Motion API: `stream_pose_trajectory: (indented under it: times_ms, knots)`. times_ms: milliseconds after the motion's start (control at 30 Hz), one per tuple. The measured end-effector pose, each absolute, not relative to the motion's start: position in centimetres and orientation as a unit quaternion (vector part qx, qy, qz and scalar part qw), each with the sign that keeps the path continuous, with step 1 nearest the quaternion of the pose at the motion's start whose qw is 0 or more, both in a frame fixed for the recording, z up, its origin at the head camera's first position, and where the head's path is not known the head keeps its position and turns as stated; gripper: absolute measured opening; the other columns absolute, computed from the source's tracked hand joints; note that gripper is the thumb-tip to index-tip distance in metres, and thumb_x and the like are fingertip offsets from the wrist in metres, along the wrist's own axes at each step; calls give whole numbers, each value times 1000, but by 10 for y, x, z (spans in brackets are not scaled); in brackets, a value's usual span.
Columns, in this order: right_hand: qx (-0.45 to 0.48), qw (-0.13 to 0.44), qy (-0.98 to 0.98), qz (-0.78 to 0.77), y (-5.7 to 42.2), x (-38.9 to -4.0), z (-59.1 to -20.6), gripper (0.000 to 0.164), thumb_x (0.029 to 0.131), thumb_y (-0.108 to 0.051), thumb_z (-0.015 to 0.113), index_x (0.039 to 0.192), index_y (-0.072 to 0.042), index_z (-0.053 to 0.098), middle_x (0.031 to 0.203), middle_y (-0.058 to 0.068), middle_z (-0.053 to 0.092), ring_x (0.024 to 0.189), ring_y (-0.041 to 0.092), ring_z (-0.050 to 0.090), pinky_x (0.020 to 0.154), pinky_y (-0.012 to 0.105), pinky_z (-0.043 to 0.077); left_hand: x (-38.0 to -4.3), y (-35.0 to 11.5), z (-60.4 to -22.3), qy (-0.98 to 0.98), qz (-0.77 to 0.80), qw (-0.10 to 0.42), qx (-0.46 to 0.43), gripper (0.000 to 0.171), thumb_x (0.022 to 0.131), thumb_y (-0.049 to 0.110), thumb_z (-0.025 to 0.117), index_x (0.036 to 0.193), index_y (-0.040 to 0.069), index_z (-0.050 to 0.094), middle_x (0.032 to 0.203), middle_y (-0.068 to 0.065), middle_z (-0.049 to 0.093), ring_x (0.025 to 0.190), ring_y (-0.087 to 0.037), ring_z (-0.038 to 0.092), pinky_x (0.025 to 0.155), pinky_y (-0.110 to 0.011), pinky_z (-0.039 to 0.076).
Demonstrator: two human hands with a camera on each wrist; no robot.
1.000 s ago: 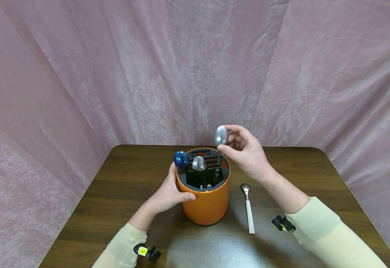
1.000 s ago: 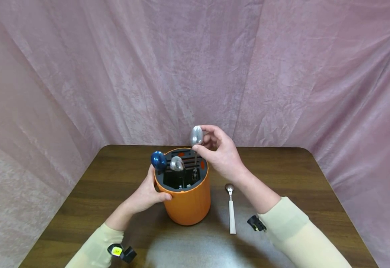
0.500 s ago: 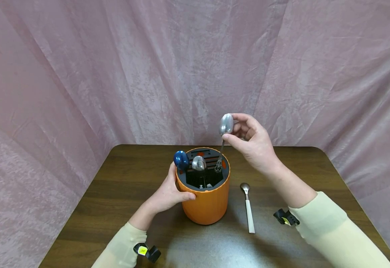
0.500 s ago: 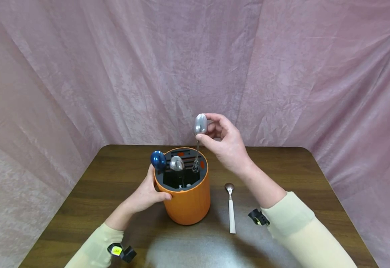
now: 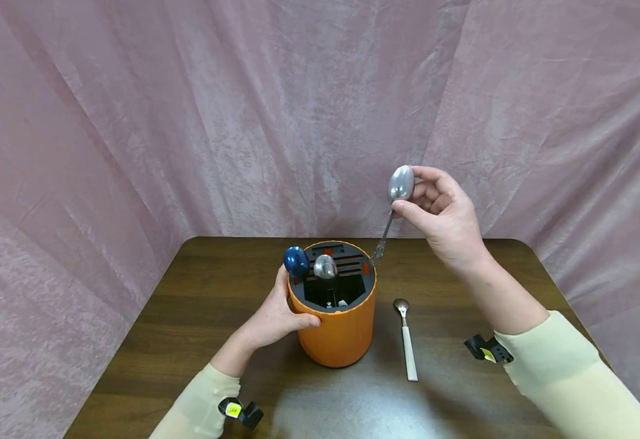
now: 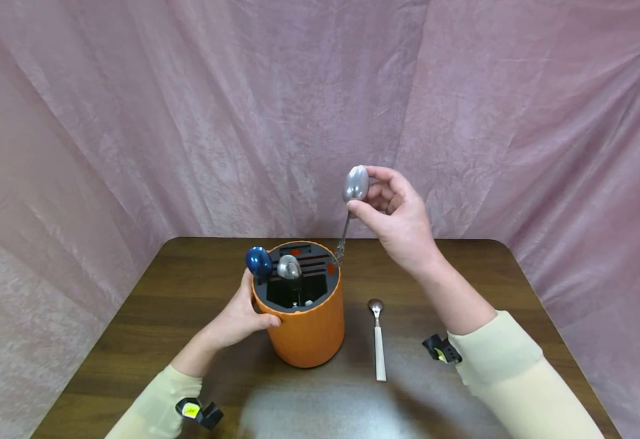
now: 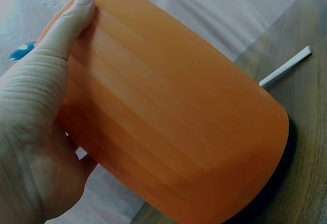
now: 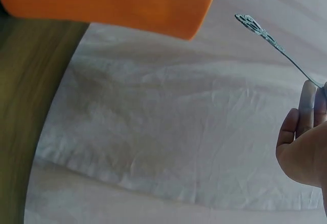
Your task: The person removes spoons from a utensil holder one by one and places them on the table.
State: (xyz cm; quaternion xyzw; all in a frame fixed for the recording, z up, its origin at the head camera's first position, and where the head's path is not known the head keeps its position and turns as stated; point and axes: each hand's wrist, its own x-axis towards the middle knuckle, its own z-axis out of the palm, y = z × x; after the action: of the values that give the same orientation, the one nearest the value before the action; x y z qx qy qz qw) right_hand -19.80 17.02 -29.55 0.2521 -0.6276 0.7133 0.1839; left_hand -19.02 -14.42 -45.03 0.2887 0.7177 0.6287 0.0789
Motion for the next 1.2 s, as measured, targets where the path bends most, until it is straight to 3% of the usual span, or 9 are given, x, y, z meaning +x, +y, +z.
stream_pose_trajectory:
  times_ms: [400,767,1200]
  knots:
    - [218,203,-638,710,204,-198,-305,48,86,16,72,129,-4,62,88,4,70,78,13,66,76,22,55,-189,-147,-450,726,624,80,279,119,76,49,89,159,42,4,155,-5,37,132,-26,52,113,-48,38]
    - [182,186,-689,677,236,-199,-329,48,89,8,74,134,-3,59,89,3,68,81,11,66,78,19,54,-190,-147,-451,716,631,82,287,116,78,46,89,159,40,7,153,-5,40,130,-26,54,110,-40,42]
    - [127,161,-774,599,254,-202,-353,51,93,-3,76,139,-5,54,89,-3,69,80,12,72,80,17,52,-188,-149,-450,733,617,76,278,118,76,50,89,159,41,4,154,-6,37,132,-27,50,112,-47,38]
